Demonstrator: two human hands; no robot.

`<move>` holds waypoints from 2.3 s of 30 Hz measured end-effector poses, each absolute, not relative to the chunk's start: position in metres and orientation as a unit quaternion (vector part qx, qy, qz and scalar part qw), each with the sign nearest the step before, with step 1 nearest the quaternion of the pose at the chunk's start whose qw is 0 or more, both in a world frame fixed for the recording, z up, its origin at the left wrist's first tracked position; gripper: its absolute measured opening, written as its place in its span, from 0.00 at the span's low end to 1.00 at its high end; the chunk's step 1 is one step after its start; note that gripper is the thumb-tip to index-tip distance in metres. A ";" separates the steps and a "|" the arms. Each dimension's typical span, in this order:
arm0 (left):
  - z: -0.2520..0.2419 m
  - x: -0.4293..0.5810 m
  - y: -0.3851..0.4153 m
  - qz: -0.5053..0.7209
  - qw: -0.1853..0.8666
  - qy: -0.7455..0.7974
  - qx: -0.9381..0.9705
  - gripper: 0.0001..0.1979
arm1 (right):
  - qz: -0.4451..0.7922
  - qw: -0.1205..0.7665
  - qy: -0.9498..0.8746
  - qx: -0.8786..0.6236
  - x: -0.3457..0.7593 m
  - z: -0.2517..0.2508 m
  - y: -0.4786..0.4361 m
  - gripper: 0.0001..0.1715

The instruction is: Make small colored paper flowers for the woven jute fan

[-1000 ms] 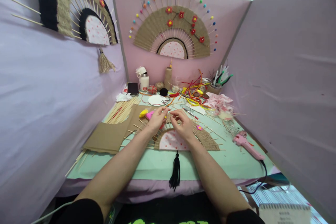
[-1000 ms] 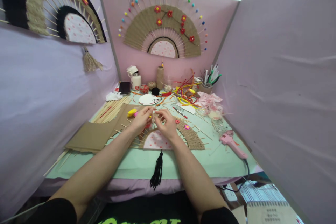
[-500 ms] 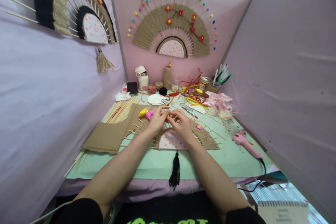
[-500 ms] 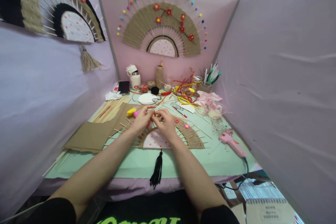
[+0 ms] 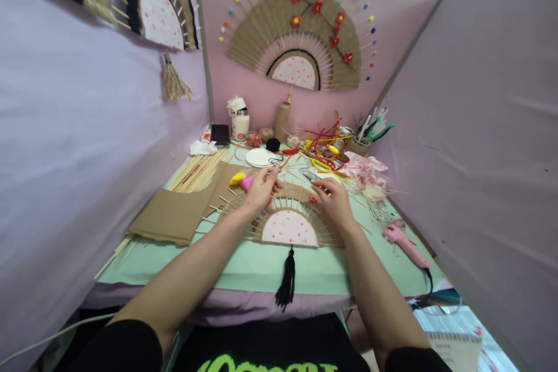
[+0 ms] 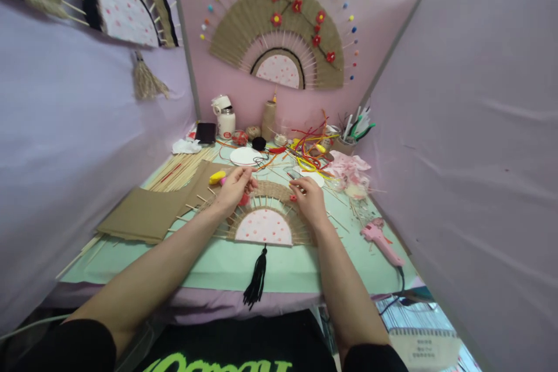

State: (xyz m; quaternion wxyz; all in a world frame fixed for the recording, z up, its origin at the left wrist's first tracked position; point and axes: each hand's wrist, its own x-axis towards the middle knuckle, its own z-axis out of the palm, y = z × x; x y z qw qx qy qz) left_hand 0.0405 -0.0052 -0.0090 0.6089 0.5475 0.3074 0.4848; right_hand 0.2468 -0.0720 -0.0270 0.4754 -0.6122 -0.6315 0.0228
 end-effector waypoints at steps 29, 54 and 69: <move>-0.005 0.040 -0.007 0.474 0.625 0.303 0.540 0.16 | -0.025 0.251 -0.684 -0.685 0.272 -0.053 -0.076 0.14; -0.006 0.040 -0.005 0.481 0.612 0.299 0.552 0.16 | -0.100 0.223 -0.679 -0.692 0.263 -0.058 -0.100 0.20; -0.006 0.040 -0.006 0.475 0.623 0.300 0.545 0.15 | -0.111 0.193 -0.685 -0.694 0.258 -0.058 -0.102 0.17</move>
